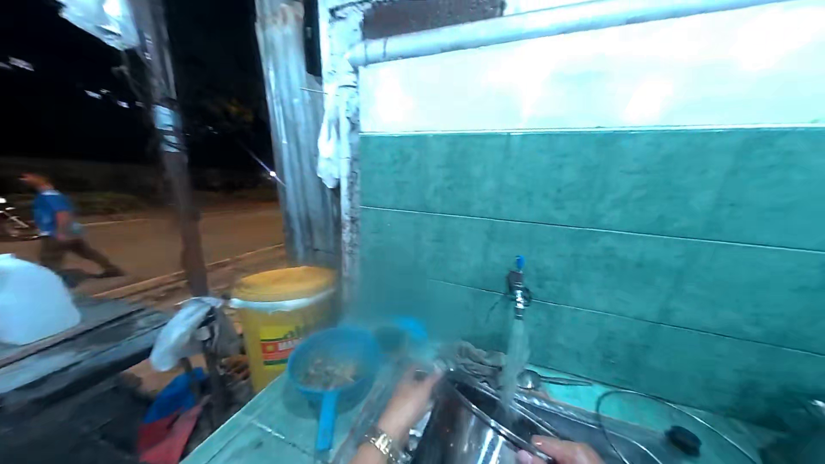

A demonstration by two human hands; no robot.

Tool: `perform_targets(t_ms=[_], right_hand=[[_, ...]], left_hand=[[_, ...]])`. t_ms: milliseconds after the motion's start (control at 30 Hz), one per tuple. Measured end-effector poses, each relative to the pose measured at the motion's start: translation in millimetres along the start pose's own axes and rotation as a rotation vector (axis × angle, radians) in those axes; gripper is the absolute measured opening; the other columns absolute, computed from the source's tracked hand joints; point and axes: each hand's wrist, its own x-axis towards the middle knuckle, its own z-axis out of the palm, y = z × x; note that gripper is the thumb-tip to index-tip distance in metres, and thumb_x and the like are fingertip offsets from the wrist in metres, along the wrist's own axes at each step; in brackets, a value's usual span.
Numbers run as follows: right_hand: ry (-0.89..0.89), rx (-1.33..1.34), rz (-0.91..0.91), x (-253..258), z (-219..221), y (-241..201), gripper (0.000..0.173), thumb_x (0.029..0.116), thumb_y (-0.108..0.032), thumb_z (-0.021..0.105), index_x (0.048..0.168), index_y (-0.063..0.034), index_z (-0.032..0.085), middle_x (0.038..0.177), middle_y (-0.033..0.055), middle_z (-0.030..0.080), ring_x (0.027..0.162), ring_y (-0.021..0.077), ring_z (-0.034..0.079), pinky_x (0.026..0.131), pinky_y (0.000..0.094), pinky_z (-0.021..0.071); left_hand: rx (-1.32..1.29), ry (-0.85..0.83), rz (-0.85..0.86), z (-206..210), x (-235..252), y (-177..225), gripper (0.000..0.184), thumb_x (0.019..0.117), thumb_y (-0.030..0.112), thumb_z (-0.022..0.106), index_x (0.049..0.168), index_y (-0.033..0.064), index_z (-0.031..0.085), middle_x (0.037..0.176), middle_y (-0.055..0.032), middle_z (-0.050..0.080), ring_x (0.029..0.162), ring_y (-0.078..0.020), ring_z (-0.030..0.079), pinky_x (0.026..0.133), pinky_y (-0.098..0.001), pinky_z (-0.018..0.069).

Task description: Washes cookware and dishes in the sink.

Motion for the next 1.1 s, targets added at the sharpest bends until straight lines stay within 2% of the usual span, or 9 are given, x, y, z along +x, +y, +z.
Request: perform_targets(t_ms=[100, 200, 333, 467, 600, 767, 867, 1000, 1100], right_hand=[[0.111, 0.037, -0.124, -7.7, 1.9, 21.2, 0.051, 0.0999, -0.041, 0.064, 0.073, 0.0017, 0.068, 0.064, 0.0127, 0.062, 0.059, 0.0238, 0.059, 0.059, 0.0501, 0.0471], [0.135, 0.141, -0.206, -13.2, 0.9, 45.5, 0.051, 0.0965, -0.039, 0.069, 0.066, 0.0018, 0.063, 0.06, 0.0071, 0.058, 0.057, 0.0133, 0.053, 0.058, 0.037, 0.0438], [0.11, 0.287, -0.292, -19.4, 1.0, 63.0, 0.036, 0.0907, -0.025, 0.077, 0.072, 0.0051, 0.072, 0.082, 0.012, 0.074, 0.092, 0.0162, 0.07, 0.09, 0.0336, 0.0539], [-0.025, 0.401, -0.164, -28.1, 13.9, 82.5, 0.023, 0.0887, -0.013, 0.077, 0.083, 0.0096, 0.075, 0.098, 0.0177, 0.076, 0.115, 0.0267, 0.067, 0.111, 0.0414, 0.0462], [-0.079, 0.342, 0.015, -30.9, 26.0, 100.0, 0.02, 0.0909, -0.008, 0.073, 0.099, 0.0102, 0.075, 0.112, 0.0243, 0.073, 0.118, 0.0325, 0.066, 0.11, 0.0453, 0.0479], [-0.318, 0.178, 0.205, -23.6, 37.8, 116.7, 0.03, 0.0909, -0.016, 0.078, 0.112, 0.0054, 0.075, 0.143, 0.0314, 0.055, 0.137, 0.0419, 0.051, 0.116, 0.0533, 0.0404], [-0.439, 0.024, 0.298, -13.9, 41.3, 119.5, 0.045, 0.09, -0.008, 0.077, 0.134, -0.0042, 0.068, 0.155, 0.0268, 0.044, 0.144, 0.0405, 0.044, 0.119, 0.0537, 0.0362], [-0.44, 0.021, 0.385, 10.7, 26.3, 108.9, 0.049, 0.0946, 0.004, 0.058, 0.143, -0.0056, 0.06, 0.144, 0.0221, 0.059, 0.135, 0.0358, 0.056, 0.115, 0.0536, 0.0414], [-0.155, 0.461, 0.435, 42.1, 16.6, 81.5, 0.04, 0.1129, -0.02, 0.035, 0.136, 0.002, 0.06, 0.117, 0.0158, 0.07, 0.103, 0.0226, 0.069, 0.094, 0.0392, 0.0546]], left_hand=[[-0.099, -0.034, -0.094, 9.5, 15.9, 0.8, 0.068, 0.1, 0.047, 0.063, 0.148, 0.001, 0.047, 0.143, -0.0225, 0.054, 0.13, -0.0349, 0.054, 0.106, -0.0534, 0.0444], [-0.183, 0.01, -0.02, 22.9, 27.2, 3.9, 0.043, 0.0972, 0.018, 0.069, 0.134, 0.0012, 0.055, 0.113, -0.0163, 0.063, 0.093, -0.0233, 0.061, 0.079, -0.04, 0.0522], [-0.131, -0.003, 0.131, 31.0, 10.4, 37.8, 0.053, 0.0914, 0.001, 0.065, 0.143, 0.0027, 0.051, 0.129, -0.0198, 0.06, 0.107, -0.0262, 0.062, 0.087, -0.0419, 0.053], [-0.082, -0.007, 0.353, 39.1, -11.6, 56.8, 0.043, 0.0907, 0.0, 0.061, 0.133, 0.0013, 0.058, 0.108, -0.0115, 0.066, 0.083, -0.0146, 0.062, 0.076, -0.0309, 0.0521], [0.158, -0.137, 0.532, 48.9, -33.2, 60.2, 0.043, 0.0871, -0.001, 0.056, 0.129, 0.0072, 0.064, 0.102, -0.0039, 0.065, 0.084, -0.0109, 0.061, 0.075, -0.0281, 0.0525], [0.443, -0.129, 0.729, 71.0, -58.1, 38.8, 0.033, 0.0885, 0.004, 0.06, 0.117, 0.0136, 0.073, 0.094, -0.0046, 0.063, 0.097, -0.0228, 0.058, 0.088, -0.0419, 0.0471], [0.491, -0.087, 0.891, 81.1, -70.4, 19.6, 0.029, 0.0851, 0.0, 0.064, 0.109, 0.0117, 0.075, 0.082, -0.006, 0.065, 0.091, -0.0303, 0.062, 0.09, -0.0547, 0.0464], [0.444, -0.038, 1.025, 88.7, -86.9, 1.3, 0.025, 0.0829, -0.004, 0.065, 0.101, 0.0089, 0.076, 0.077, -0.0066, 0.066, 0.086, -0.0305, 0.064, 0.088, -0.0531, 0.0466], [0.452, -0.072, 1.109, 96.0, -99.1, -15.1, 0.021, 0.086, -0.003, 0.063, 0.098, 0.008, 0.077, 0.082, -0.0119, 0.07, 0.091, -0.0354, 0.066, 0.087, -0.0531, 0.0484]])
